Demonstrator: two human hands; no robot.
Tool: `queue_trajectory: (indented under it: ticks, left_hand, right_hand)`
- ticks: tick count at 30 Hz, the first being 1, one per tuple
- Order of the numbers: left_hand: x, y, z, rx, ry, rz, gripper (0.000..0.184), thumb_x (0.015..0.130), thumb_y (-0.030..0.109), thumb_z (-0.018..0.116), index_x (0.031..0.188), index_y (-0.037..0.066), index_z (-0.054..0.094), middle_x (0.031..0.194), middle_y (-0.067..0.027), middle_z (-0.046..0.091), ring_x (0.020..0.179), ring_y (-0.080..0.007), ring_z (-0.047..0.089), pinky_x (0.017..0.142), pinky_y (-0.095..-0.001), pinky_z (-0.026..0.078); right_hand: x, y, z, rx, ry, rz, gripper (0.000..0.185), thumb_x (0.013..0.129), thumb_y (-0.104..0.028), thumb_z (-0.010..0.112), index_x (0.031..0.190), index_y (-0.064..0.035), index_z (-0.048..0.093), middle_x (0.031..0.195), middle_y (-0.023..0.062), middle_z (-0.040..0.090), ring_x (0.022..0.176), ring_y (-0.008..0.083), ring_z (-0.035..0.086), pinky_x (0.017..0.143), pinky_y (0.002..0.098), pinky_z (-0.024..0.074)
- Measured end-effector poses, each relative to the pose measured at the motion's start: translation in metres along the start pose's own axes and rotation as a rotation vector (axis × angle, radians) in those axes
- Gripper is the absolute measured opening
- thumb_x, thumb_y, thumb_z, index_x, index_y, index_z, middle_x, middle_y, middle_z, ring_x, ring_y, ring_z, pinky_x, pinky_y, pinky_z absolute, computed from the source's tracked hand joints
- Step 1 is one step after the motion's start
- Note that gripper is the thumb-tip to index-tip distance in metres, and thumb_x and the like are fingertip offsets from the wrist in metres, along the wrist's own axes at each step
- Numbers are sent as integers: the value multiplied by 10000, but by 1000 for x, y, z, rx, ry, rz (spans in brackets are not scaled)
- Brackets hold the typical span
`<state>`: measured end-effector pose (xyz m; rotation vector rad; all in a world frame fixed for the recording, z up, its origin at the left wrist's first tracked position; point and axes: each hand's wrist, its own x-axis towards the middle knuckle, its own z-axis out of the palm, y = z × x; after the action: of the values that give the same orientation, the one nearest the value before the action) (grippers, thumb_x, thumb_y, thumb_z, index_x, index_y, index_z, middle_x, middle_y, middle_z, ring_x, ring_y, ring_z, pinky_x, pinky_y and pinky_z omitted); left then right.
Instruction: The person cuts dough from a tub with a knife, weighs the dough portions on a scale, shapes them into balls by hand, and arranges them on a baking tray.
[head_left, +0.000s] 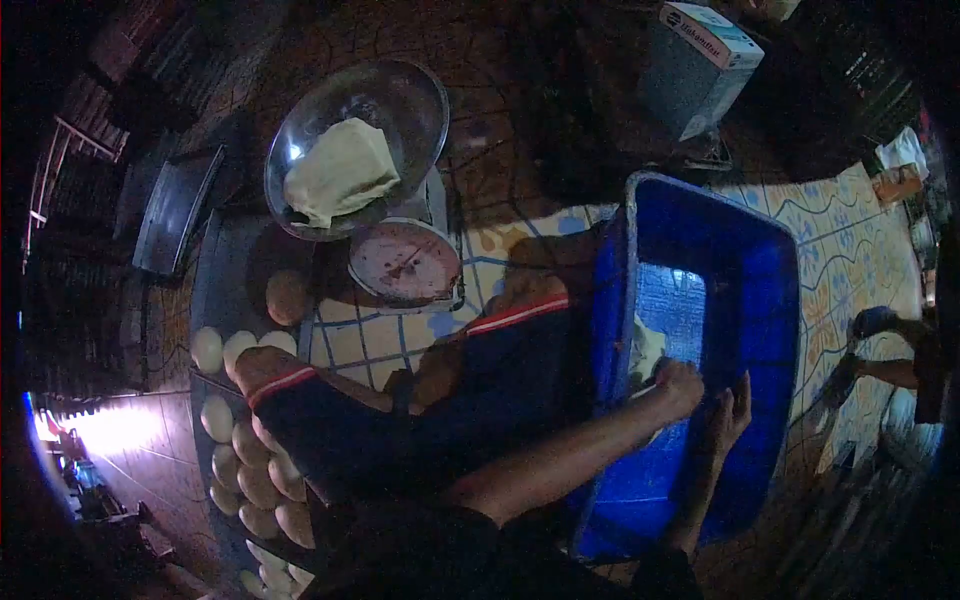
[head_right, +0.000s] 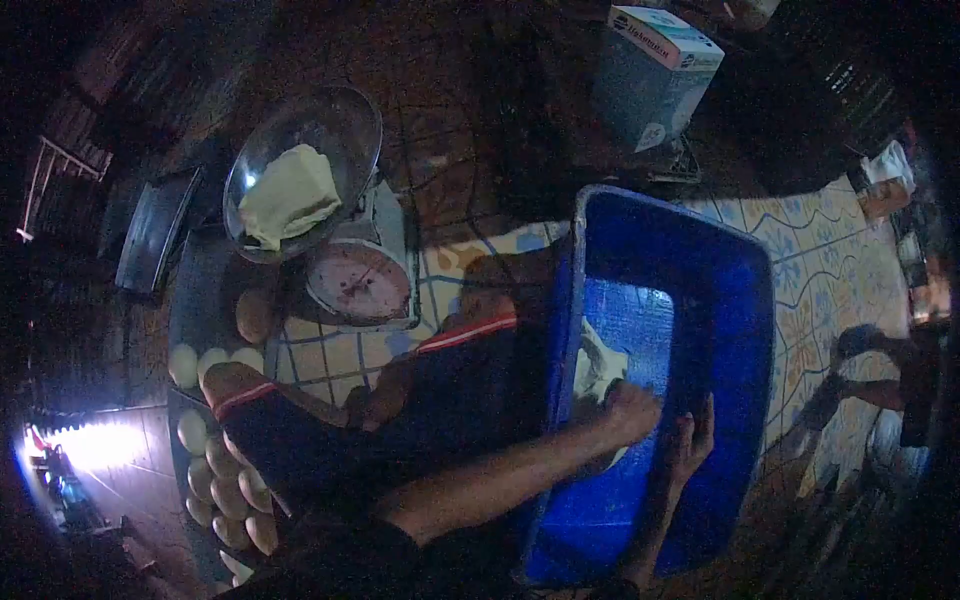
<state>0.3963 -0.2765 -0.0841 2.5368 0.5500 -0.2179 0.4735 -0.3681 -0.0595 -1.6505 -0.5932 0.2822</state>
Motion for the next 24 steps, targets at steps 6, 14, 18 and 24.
queue_trajectory:
  ticks: [6,14,18,24]
  left_hand:
    - [13,-20,36,160,68,-15,157,790,169,578,877,129,702,852,-101,651,843,-299,625,745,-455,439]
    - [-18,-26,-55,-294,137,-129,165,761,87,603,909,22,639,889,-145,649,796,-293,650,642,-431,498]
    - [-16,-33,-70,-576,411,-152,361,750,117,637,1064,-21,523,1021,-182,573,875,-357,596,748,-465,476]
    - [-120,-53,-187,-664,832,132,538,677,148,675,1140,-6,450,1308,-243,278,1118,-378,448,872,-472,425]
  right_hand:
    - [-17,14,8,-89,-189,286,364,946,-121,457,1296,-21,471,875,35,608,605,46,467,491,199,367]
    - [-53,-25,32,24,-424,656,431,943,-177,485,1346,-38,430,644,-44,484,486,49,411,419,222,339]
    - [-100,-83,12,-17,-520,742,491,935,-160,494,1390,-32,362,584,-52,429,455,43,377,397,230,314]
    - [-85,-56,13,3,-432,490,471,942,-147,486,1387,-44,372,603,-37,465,470,38,385,416,217,323]
